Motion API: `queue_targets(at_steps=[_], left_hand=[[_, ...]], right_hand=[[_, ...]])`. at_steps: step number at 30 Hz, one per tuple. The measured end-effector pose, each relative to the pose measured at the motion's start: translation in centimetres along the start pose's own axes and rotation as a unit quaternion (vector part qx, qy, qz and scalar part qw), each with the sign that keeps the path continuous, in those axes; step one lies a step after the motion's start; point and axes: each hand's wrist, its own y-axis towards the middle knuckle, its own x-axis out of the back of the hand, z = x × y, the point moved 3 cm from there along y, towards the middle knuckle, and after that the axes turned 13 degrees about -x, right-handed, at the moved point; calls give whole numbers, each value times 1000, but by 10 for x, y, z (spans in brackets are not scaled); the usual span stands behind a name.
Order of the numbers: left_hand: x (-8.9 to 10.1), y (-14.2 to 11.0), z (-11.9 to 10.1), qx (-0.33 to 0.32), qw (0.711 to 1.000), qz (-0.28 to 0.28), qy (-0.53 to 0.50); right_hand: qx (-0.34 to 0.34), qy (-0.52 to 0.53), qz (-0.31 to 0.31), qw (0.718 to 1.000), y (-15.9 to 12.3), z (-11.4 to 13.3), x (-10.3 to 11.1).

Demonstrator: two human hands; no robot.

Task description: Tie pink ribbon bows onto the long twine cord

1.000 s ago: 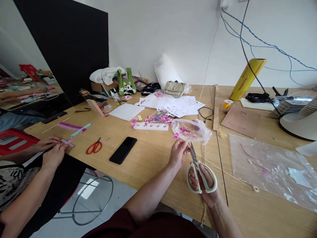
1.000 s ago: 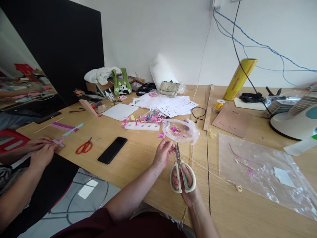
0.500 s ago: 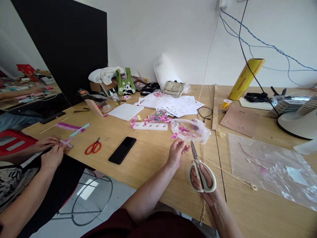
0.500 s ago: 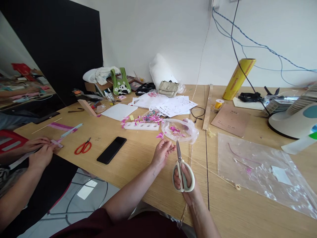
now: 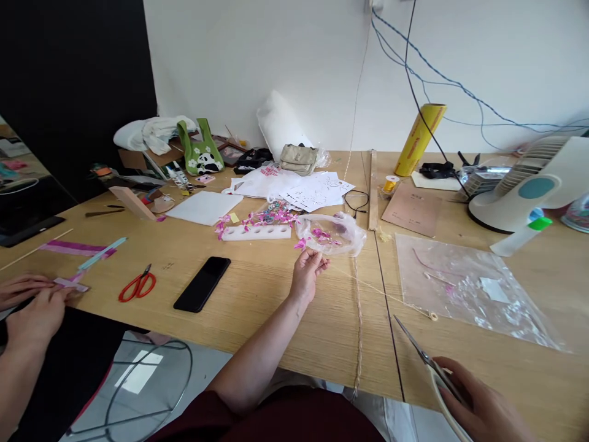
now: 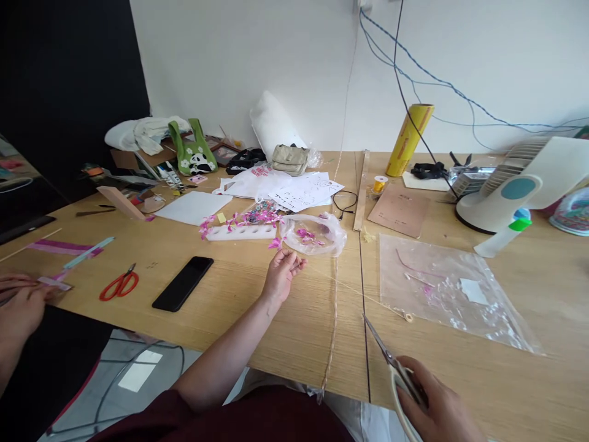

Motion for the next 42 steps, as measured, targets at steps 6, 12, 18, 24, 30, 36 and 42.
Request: queue_targets(at_steps=[6,12,18,24,30,36,42], left_hand=[[-3,-5,1,13,1000,12,-4],[-4,-6,0,8,1000,21,-5],[-5,-8,4,17,1000,23,-5],[-7,-8,6,27,999,22,-4],[-7,-9,8,34,999,18,-15],[-9,-11,6,33,999,25,-11],[-12,-14,7,41,999,29,-16]], right_hand=[[-1,-161,-127,979,14,-12,-24],[-47,-307,-144,940,25,31,-37],[-50,-330,-184,925,41,55,-38],[-26,-268,-216,939,48,46,-23],[-49,-224,-284,931,64,0,11],[-28,-248,-255,934,72,-3,4],[-41,-275,-268,922,72,-1,5]])
